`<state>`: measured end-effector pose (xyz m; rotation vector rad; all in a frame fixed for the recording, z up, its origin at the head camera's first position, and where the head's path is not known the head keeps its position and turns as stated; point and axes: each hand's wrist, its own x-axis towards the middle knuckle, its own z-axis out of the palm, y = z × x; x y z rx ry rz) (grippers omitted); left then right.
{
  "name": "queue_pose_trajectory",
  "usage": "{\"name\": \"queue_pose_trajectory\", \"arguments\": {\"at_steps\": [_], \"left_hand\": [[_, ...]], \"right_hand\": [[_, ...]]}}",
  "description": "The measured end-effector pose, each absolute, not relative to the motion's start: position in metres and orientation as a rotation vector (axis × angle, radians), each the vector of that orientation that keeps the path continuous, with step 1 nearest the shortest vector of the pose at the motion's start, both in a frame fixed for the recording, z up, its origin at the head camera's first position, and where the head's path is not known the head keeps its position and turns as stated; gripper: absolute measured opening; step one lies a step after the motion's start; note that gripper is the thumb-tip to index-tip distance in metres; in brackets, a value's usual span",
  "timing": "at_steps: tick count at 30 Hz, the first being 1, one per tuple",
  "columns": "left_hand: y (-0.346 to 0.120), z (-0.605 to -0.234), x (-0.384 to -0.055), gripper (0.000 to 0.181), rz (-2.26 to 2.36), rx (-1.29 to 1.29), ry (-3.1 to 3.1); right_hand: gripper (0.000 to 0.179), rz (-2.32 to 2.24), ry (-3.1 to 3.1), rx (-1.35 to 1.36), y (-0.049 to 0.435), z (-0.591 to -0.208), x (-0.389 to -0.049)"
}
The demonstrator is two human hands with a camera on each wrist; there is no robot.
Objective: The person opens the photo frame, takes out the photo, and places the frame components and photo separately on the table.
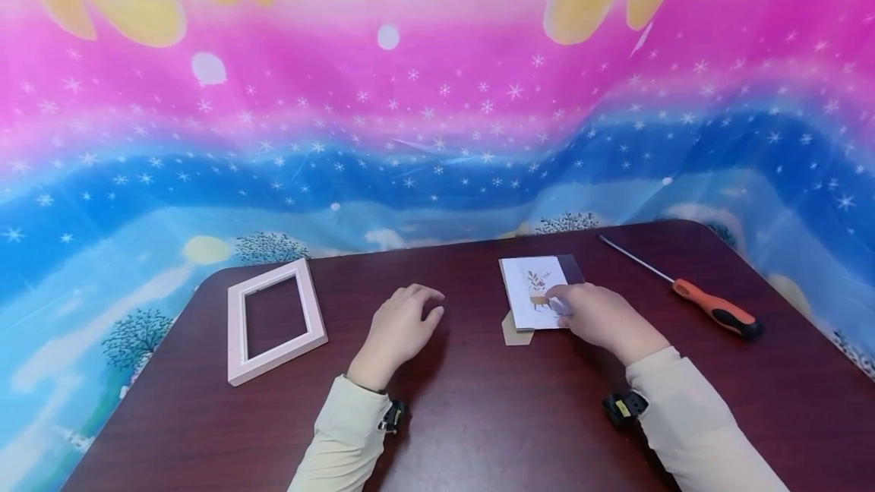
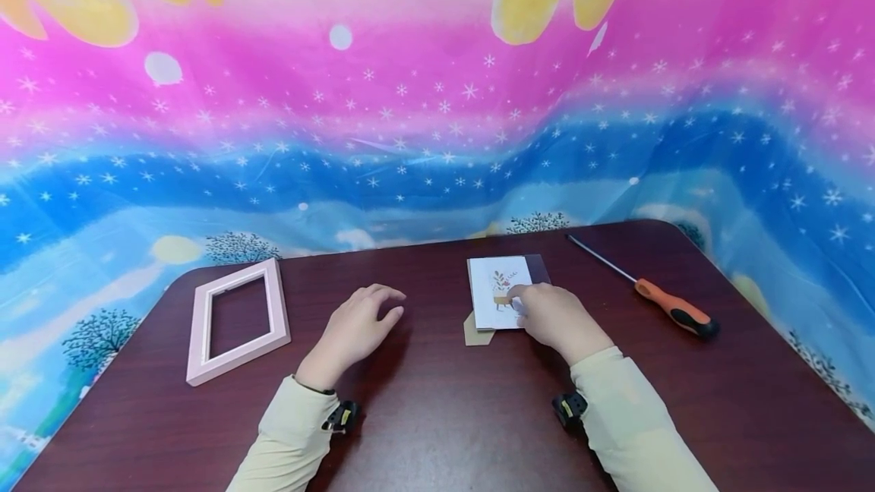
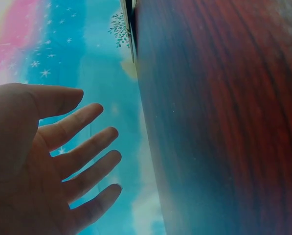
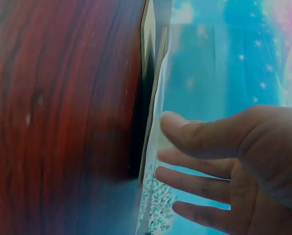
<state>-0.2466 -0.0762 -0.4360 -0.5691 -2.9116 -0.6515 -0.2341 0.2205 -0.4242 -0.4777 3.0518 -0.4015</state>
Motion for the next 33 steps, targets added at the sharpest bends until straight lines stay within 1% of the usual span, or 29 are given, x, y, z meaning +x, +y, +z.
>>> {"name": "queue_pose_trajectory", "arguments": {"at_steps": [6,11,14,20,26,33], "left_hand": [[-0.077,-0.437,-0.246,0.026,-0.641,-0.578,-2.918],[-0.077,-0.436,-0.246,0.026,-0.638,-0.582,-2.921],[-0.077,-0.436,-0.246,0.027,-0.642,-0.584,-2.923],[-0.076,-0.436,-0.246,0.027,-0.636,-0.594,-2.929],[-0.076,-0.437,-0.247,0.027,-0.624,-0.594,-2.933],[-0.077,-0.437,-0.246,0.027,-0.618,-0.596,-2.938]], "right_hand": [[0.033,-0.423,3.103,-0.654,0.202,-0.428,-0.229],[0.038,-0.409,3.089,-0.773,0.191,-0.433,-0.226],[0.039,-0.357,3.103,-0.784,0.189,-0.435,-0.225],[0.031,-0.301,3.171,-0.824,0.188,-0.436,-0.226],[0.033,-0.288,3.166,-0.775,0.188,-0.434,-0.226],[0.019,-0.349,3.14,-0.711,0.189,-0.429,-0.226]]}}
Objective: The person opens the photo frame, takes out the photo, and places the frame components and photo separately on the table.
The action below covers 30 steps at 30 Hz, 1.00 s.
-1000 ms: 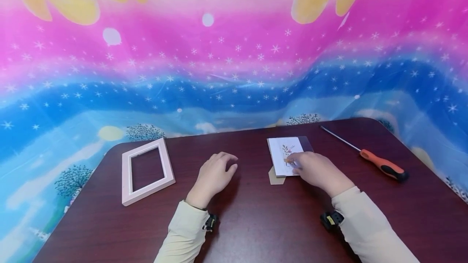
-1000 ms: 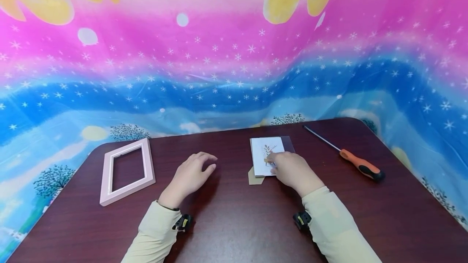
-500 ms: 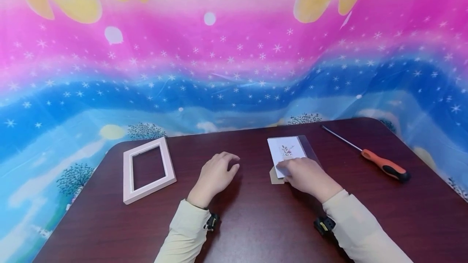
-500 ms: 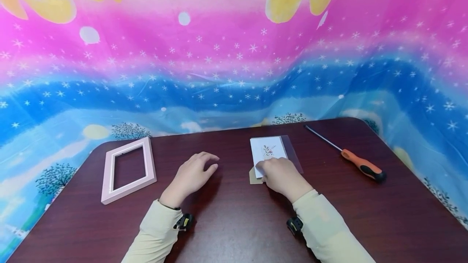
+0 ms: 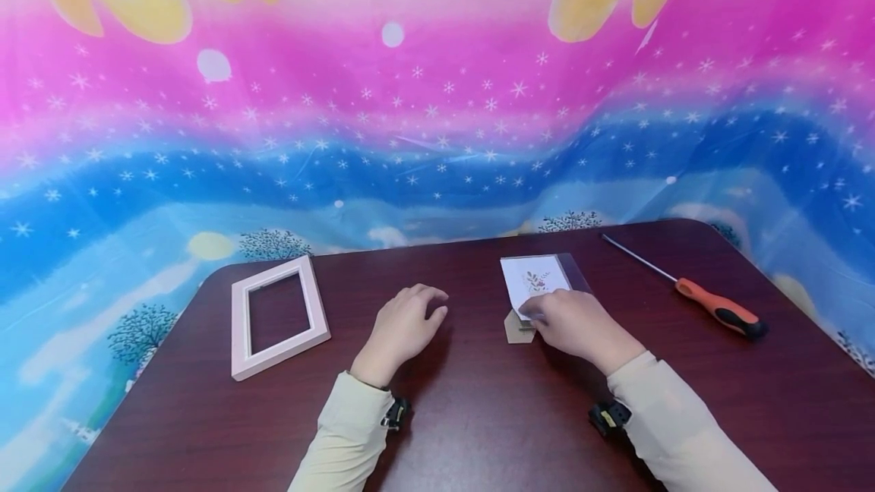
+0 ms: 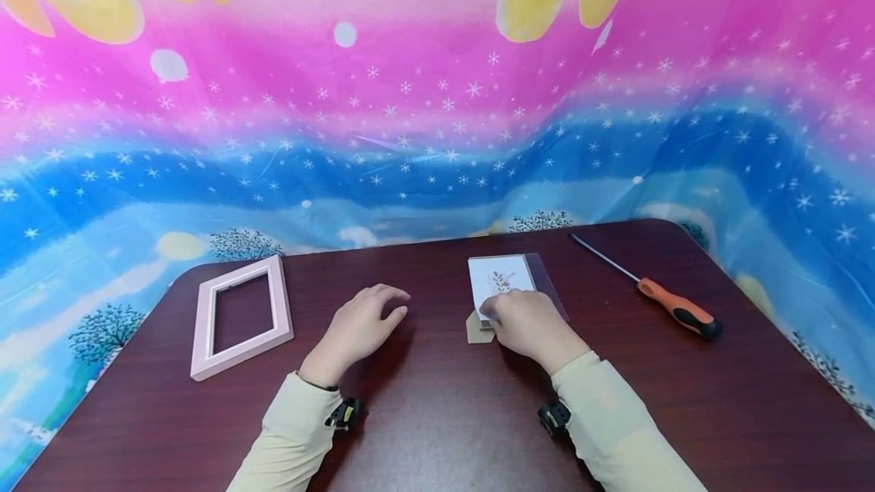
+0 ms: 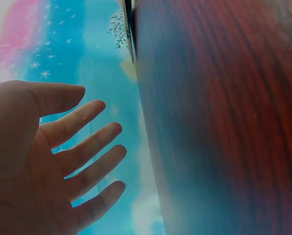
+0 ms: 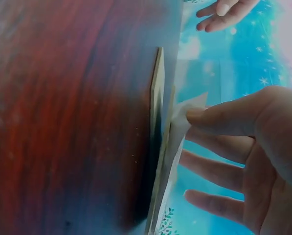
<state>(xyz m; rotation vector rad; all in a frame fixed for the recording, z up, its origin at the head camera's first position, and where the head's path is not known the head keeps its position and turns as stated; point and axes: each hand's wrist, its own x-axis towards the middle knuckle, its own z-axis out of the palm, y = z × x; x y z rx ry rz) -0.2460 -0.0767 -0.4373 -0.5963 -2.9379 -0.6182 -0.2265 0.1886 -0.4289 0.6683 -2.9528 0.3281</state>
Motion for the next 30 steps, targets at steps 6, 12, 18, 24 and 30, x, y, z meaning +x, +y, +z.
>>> {"name": "queue_pose_trajectory", "arguments": {"at_steps": [6,12,18,24,30], "left_hand": [[-0.076,-0.437,-0.245,0.027,-0.626,-0.589,-2.948],[-0.076,-0.439,-0.245,0.027,-0.624,-0.589,-2.948],[-0.077,-0.439,-0.245,0.027,-0.616,-0.599,-2.938],[-0.077,-0.438,-0.244,0.026,-0.614,-0.597,-2.937],[-0.077,-0.437,-0.245,0.027,-0.619,-0.616,-2.935]], "right_hand": [[0.014,0.399,-2.917,0.667,0.185,-0.426,-0.225],[0.013,0.484,-2.861,0.659,0.178,-0.422,-0.22],[0.013,0.619,-2.79,0.635,0.173,-0.412,-0.215],[0.016,0.789,-2.697,0.565,0.172,-0.396,-0.206],[0.018,0.797,-2.537,0.505,0.177,-0.38,-0.2]]}}
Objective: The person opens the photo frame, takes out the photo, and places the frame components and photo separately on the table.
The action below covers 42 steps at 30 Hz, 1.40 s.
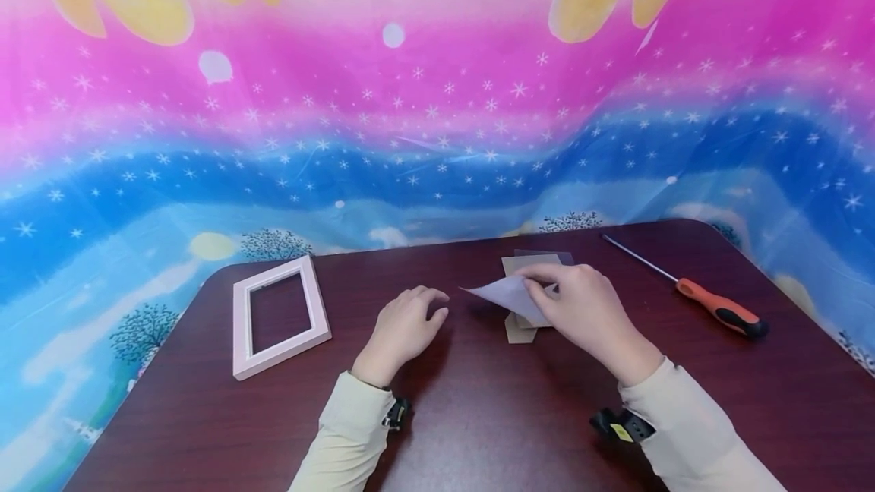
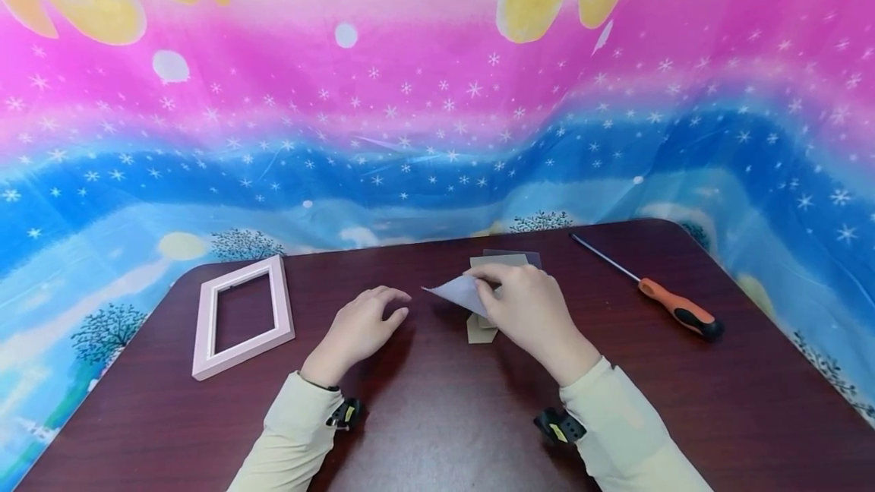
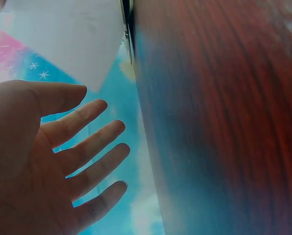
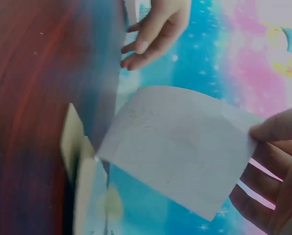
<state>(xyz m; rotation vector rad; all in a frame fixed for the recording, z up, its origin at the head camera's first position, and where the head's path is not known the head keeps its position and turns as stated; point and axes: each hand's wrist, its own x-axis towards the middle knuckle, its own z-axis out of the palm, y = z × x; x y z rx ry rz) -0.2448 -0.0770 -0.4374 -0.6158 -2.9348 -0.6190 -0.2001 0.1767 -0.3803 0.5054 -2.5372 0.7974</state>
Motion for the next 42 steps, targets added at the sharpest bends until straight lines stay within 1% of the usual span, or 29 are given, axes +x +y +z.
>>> {"name": "queue_pose_trajectory", "arguments": {"at_steps": [11,17,23,31,42], "left_hand": [[-0.077,-0.44,-0.247,0.027,-0.599,-0.61,-2.95],[-0.077,-0.439,-0.246,0.027,-0.6,-0.616,-2.952],[-0.078,-0.44,-0.247,0.027,-0.596,-0.618,-2.955],[-0.078,-0.441,-0.247,0.027,-0.589,-0.62,-2.962],[-0.078,-0.441,-0.247,0.026,-0.581,-0.619,-2.963]], "right_hand": [[0.024,0.524,-2.21,0.409,0.198,-0.371,-0.205],[0.023,0.509,-2.17,0.341,0.207,-0.368,-0.206],[0.022,0.463,-2.394,0.363,0.209,-0.376,-0.21],[0.016,0.404,-2.698,0.44,0.199,-0.395,-0.217],[0.014,0.349,-2.804,0.542,0.191,-0.415,-0.221]]}}
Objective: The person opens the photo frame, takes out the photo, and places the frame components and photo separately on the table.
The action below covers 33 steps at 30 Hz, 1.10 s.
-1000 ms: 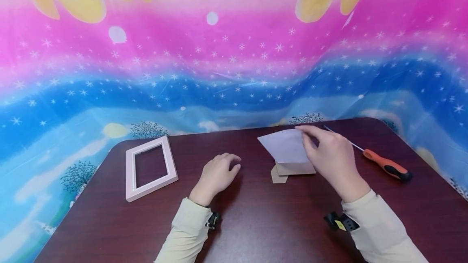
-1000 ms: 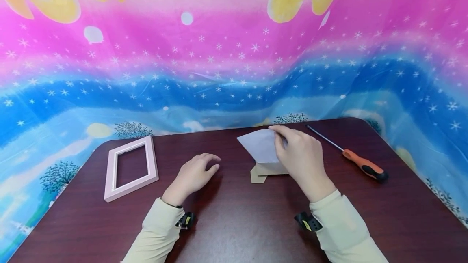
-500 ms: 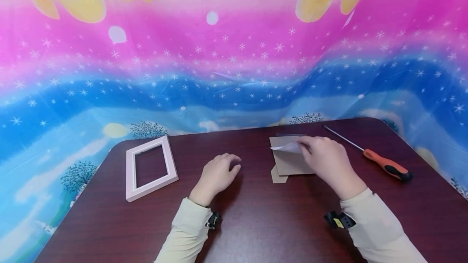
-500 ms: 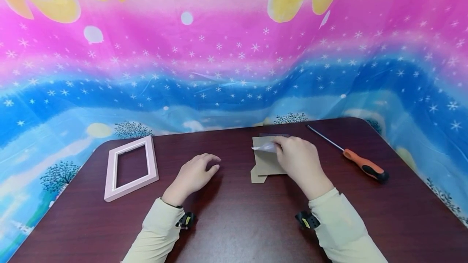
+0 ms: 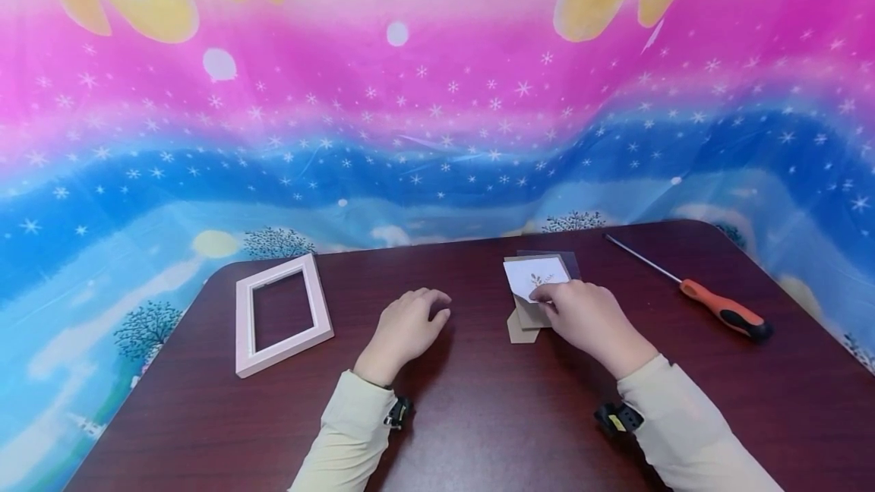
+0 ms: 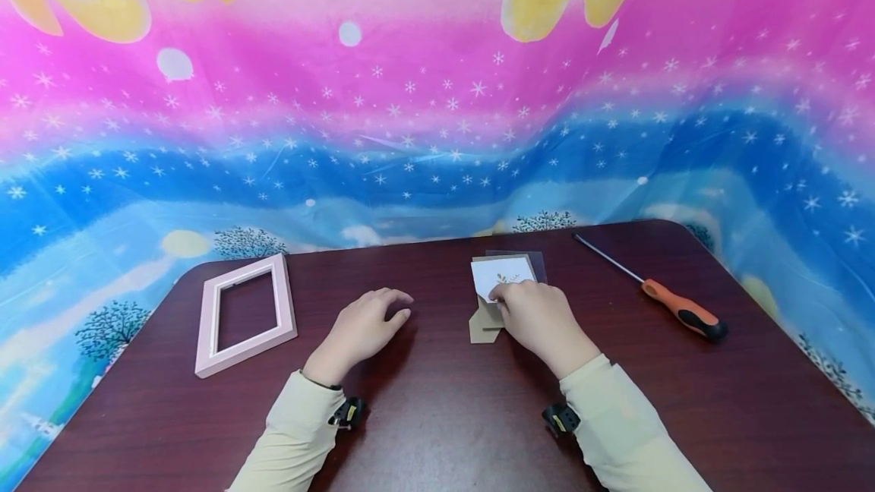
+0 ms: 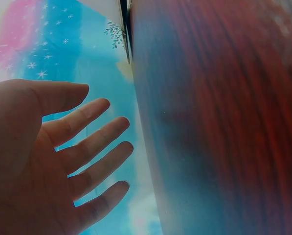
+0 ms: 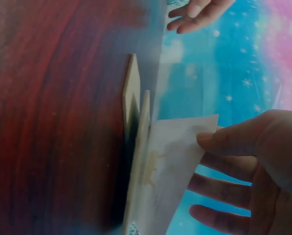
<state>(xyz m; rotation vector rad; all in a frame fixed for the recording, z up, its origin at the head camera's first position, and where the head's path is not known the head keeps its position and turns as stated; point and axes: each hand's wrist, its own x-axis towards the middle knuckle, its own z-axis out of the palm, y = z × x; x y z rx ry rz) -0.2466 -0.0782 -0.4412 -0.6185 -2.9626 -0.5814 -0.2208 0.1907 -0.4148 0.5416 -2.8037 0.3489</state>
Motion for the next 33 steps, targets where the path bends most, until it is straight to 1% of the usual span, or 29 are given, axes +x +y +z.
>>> {"name": "queue_pose_trajectory", "arguments": {"at_steps": [20,33], "left_hand": [[-0.078,-0.442,-0.247,0.027,-0.59,-0.606,-2.973],[-0.079,-0.442,-0.246,0.026,-0.603,-0.602,-2.977]], "right_hand": [[0.016,0.343,-2.877,0.591,0.185,-0.427,-0.221],[0.018,0.329,-2.907,0.565,0.186,-0.423,-0.221]]}}
